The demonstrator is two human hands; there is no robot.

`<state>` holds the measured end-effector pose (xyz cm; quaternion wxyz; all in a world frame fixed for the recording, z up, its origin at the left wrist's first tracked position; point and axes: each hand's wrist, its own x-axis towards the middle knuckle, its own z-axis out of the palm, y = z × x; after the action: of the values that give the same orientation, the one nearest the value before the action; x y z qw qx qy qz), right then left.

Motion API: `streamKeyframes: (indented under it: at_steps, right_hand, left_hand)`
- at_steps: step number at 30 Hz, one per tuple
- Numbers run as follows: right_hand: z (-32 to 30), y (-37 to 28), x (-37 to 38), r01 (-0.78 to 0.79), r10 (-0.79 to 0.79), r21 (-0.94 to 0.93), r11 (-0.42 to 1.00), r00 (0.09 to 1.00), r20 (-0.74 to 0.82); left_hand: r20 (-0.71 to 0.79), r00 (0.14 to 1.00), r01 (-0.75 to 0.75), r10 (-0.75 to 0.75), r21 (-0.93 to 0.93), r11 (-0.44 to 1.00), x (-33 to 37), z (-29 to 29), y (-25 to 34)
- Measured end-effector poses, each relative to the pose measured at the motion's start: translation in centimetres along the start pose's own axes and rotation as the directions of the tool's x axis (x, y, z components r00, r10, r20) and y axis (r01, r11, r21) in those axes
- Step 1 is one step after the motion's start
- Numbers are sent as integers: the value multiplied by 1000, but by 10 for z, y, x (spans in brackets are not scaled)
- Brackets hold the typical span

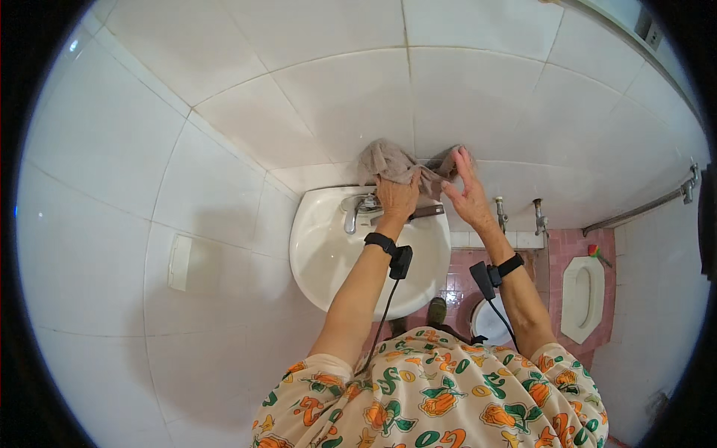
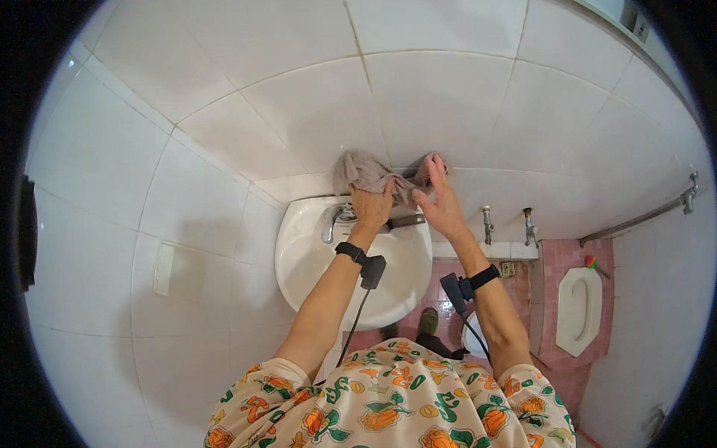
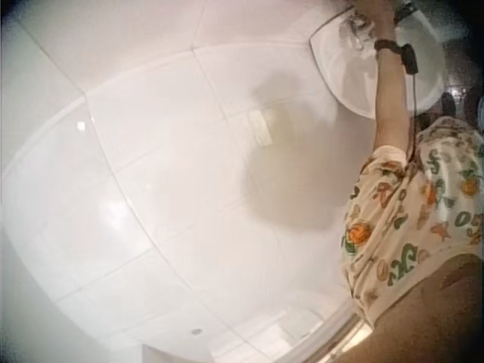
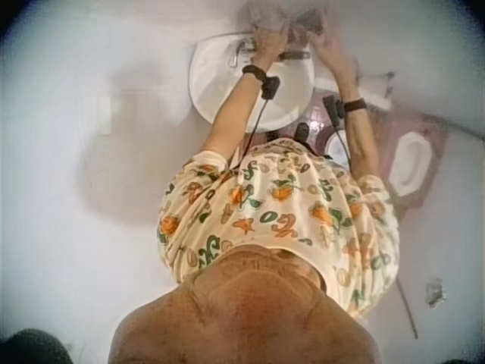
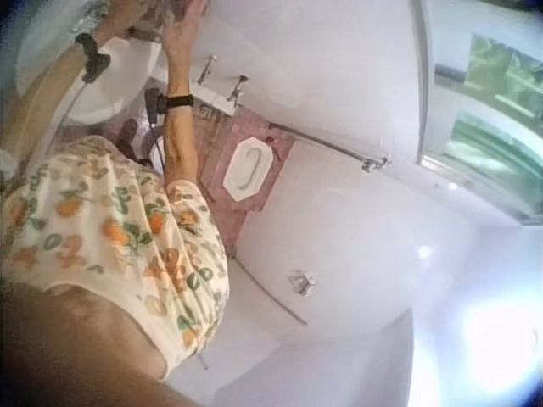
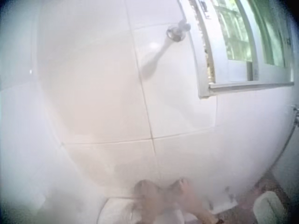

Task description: The person wipes white tiled walls and fixtures in a bathroom using a cloth, repeatedly dipping the cloth into a bucket of soapy water. They clean around a sink, a squat toilet, and a wall-mounted shower pipe, then wipe the floor tiles and baseboards.

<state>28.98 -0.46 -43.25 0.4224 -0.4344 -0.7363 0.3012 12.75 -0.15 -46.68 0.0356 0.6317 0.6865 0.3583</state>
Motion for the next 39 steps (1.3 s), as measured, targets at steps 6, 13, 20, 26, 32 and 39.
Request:
streamKeyframes:
  at_steps: [6,13,20,26,32,39]
  right_hand:
    - [-14,7,-7,53,-50,40,998,996,-67]
    - [0,18,-25,-121,128,152,981,991,-37]
    - [27,36,-33,-336,355,357,872,935,12]
    - [65,39,-34,-453,452,62,890,892,22]
    - [63,46,-32,-412,532,875,256,815,228]
    - [5,11,-7,-155,367,983,97,924,110]
  left_hand:
    - [-38,974,-220,221,25,975,40,-29,27]
    - [-28,993,-117,115,-115,986,2,15,3]
    - [-95,995,-56,21,-382,922,3,-12,14]
    - [277,949,301,-148,-670,678,22,-65,48]
    - [544,832,248,-111,-184,951,26,-82,41]
    - [-191,750,-593,633,228,772,76,-174,26]
